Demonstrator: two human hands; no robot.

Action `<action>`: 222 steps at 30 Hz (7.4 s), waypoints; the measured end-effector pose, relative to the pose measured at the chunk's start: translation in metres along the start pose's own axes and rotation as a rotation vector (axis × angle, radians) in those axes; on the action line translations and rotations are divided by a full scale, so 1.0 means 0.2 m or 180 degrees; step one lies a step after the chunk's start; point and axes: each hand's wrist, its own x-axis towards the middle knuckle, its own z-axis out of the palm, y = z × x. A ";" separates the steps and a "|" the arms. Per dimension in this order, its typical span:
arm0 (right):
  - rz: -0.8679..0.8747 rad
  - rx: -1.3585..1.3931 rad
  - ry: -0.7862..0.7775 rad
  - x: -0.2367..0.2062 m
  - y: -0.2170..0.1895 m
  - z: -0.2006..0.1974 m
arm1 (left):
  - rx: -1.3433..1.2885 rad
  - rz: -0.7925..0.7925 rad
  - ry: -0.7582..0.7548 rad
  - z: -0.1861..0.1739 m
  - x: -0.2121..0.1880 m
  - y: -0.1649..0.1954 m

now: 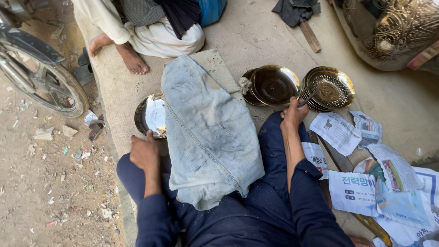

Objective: The person sits cross-legged with a brass plate on their lap and engraves decorative patterns into its surface using a small hand graver, rotating the plate as they work. Finished engraved plates are stacked nearby, and the person sets the completed plate with them at the end.

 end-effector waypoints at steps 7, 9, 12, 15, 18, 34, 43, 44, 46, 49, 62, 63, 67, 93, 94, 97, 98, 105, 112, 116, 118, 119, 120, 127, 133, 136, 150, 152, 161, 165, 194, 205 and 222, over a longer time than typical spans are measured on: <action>-0.1284 -0.2021 -0.0247 0.06 0.01 0.14 | -0.0084 -0.0325 -0.0212 0.16 0.15 0.11; -0.1029 -0.2027 -0.0334 0.07 -0.01 0.16 | -0.0222 -0.0301 -0.0010 0.18 0.14 0.09; -0.0835 -0.1838 -0.0609 0.03 -0.02 0.16 | -0.0367 -0.0205 0.0365 0.17 0.14 0.05; -0.0449 -0.1879 -0.0638 -0.04 -0.03 0.12 | -0.0597 -0.0158 0.0811 0.16 0.13 0.02; -0.0651 -0.1255 -0.0817 -0.12 -0.03 0.01 | -0.1055 -0.0080 0.1342 0.08 0.10 -0.01; -0.1178 -0.1428 -0.0979 -0.64 -0.35 -0.15 | -0.3334 0.0801 0.0379 -0.61 -0.52 0.34; -0.2016 -0.3162 -0.2141 -1.04 -0.86 -0.07 | -0.2352 0.1923 -0.0181 -0.50 -0.78 0.53; -0.2142 -0.3357 -0.2374 -1.07 -0.90 -0.05 | -0.2205 0.1857 -0.0389 -0.51 -0.79 0.54; -0.2389 -0.3754 -0.2684 -1.13 -0.95 -0.01 | -0.1916 0.1872 -0.0501 -0.54 -0.81 0.56; -0.2743 -0.4266 -0.2891 -1.19 -0.97 0.06 | -0.1563 0.2007 -0.0362 -0.57 -0.82 0.60; -0.2924 -0.4528 -0.3369 -1.22 -0.94 0.17 | -0.1494 0.2014 -0.0335 -0.53 -0.78 0.58; -0.2950 -0.4483 -0.3386 -1.22 -0.94 0.17 | -0.1486 0.2017 -0.0330 -0.52 -0.78 0.57; -0.2790 -0.4529 -0.3437 -1.23 -0.93 0.19 | -0.1416 0.2048 -0.0419 -0.50 -0.77 0.56; -0.3995 -0.5473 -0.4891 -1.27 -0.88 0.50 | -0.2108 0.1753 -0.0616 -0.58 -0.54 0.51; -0.4120 -0.5797 -0.4961 -1.29 -0.87 0.52 | -0.2097 0.1767 -0.0688 -0.58 -0.52 0.51; -0.4354 -0.6470 -0.5116 -1.36 -0.82 0.58 | -0.2017 0.1761 -0.0817 -0.58 -0.48 0.52; -0.4340 -0.6469 -0.5151 -1.38 -0.80 0.60 | -0.1952 0.1739 -0.0810 -0.58 -0.47 0.53; -0.4105 -0.6587 -0.4933 -1.45 -0.69 0.73 | -0.1988 0.1630 -0.0732 -0.51 -0.47 0.49; -0.3915 -0.6079 -0.4369 -1.37 -0.74 0.83 | -0.1654 0.1293 -0.0812 -0.58 -0.68 0.35; -0.3992 -0.5599 -0.4271 -1.30 -0.77 0.83 | -0.1375 0.1160 -0.1209 -0.63 -0.77 0.30; -0.4055 -0.5574 -0.4209 -1.29 -0.76 0.82 | -0.1309 0.1390 -0.1099 -0.62 -0.71 0.32; -0.4115 -0.5580 -0.4181 -1.29 -0.75 0.81 | -0.1302 0.1571 -0.0942 -0.60 -0.65 0.34; -0.4166 -0.5581 -0.4167 -1.29 -0.74 0.80 | -0.1589 0.1668 -0.0745 -0.58 -0.60 0.37; -0.4027 -0.5653 -0.4054 -1.29 -0.76 0.79 | -0.1659 0.1712 -0.0549 -0.59 -0.58 0.44; -0.3990 -0.5522 -0.3985 -1.28 -0.76 0.78 | -0.1375 0.1302 -0.1104 -0.65 -0.79 0.30; -0.4025 -0.5559 -0.3910 -1.29 -0.75 0.77 | -0.1384 0.1653 -0.0773 -0.60 -0.66 0.37; -0.3794 -0.5594 -0.3928 -1.26 -0.77 0.78 | -0.1260 0.1390 -0.0980 -0.63 -0.77 0.33; -0.3879 -0.5486 -0.3880 -1.26 -0.76 0.77 | -0.1426 0.1693 -0.0604 -0.60 -0.67 0.40; -0.3948 -0.5385 -0.3657 -1.24 -0.77 0.75 | -0.1551 0.1457 -0.0648 -0.63 -0.72 0.40; -0.3775 -0.5540 -0.3658 -1.24 -0.77 0.76 | -0.1268 0.1215 -0.1129 -0.66 -0.83 0.33; -0.3712 -0.5518 -0.3408 -1.25 -0.79 0.74 | -0.1772 0.1648 -0.0593 -0.68 -0.74 0.39; -0.3530 -0.5666 -0.2848 -1.23 -0.82 0.63 | -0.1831 0.1288 -0.0909 -0.67 -0.91 0.27; -0.0054 -0.1513 -0.2005 -0.83 -0.38 -0.17 | -0.1798 0.1848 -0.0253 -0.56 -0.95 0.30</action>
